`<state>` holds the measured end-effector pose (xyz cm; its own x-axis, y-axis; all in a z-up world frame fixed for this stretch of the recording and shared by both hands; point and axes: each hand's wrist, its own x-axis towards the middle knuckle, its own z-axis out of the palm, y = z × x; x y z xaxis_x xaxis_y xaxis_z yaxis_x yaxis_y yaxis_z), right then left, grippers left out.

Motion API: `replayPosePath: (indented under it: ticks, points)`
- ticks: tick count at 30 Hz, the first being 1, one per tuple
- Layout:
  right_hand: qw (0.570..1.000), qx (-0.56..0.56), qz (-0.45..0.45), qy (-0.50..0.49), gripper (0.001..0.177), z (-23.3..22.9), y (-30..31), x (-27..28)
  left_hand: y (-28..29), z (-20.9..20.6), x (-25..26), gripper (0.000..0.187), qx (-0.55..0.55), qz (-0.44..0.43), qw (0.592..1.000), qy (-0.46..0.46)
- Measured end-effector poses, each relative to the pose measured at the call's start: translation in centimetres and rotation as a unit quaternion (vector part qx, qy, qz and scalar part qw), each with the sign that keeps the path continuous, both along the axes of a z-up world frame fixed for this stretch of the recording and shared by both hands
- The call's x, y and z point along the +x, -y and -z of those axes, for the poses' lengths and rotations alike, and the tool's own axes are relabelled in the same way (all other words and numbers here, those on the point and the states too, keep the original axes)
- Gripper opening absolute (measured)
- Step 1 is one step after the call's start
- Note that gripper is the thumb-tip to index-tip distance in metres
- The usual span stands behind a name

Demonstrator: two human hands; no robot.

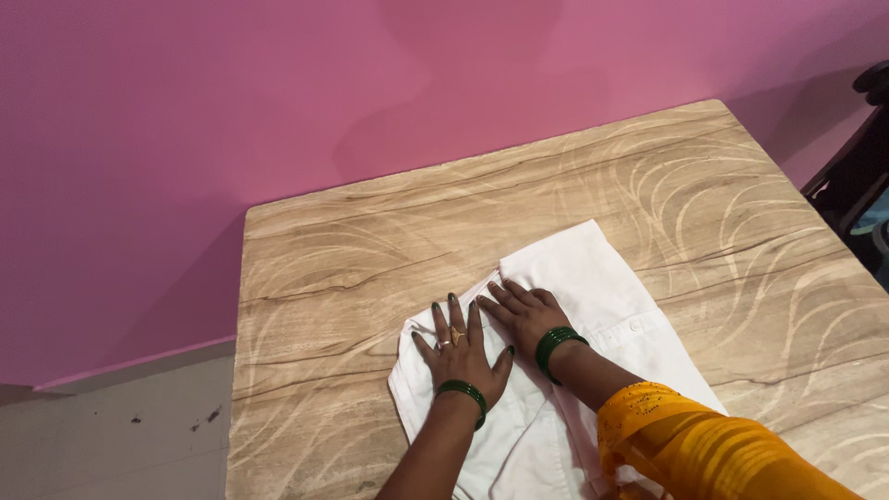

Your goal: The person takes a white shirt from a laundry basket, spreads it out on a table, and folds it. The folded shirt is then placed into a suitcase alongside other clothing items.

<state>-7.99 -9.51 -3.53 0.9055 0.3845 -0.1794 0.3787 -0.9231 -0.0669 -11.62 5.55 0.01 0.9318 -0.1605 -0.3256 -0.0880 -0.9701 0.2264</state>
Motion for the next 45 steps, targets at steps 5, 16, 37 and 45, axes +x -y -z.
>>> replayPosePath:
  ticks: [5,16,37,45]
  points:
    - [0.999,0.035,0.014,0.02,0.082,1.6,0.2,0.7,-0.2,-0.3,0.3,0.099,0.017,0.013,1.0,-0.013]
    - [0.958,0.239,0.139,0.076,0.06,-1.0,5.1,-3.5,-1.3,0.9,1.6,0.095,0.034,0.051,0.997,0.044]
    - [0.775,0.359,0.488,-0.18,0.086,4.0,21.2,-7.5,-4.5,4.0,5.1,0.064,-0.191,-0.035,0.979,0.069]
    - [0.717,0.478,0.466,-0.202,0.093,-0.5,20.0,-8.2,-9.9,12.2,6.2,0.057,-0.37,-0.001,0.926,0.08]
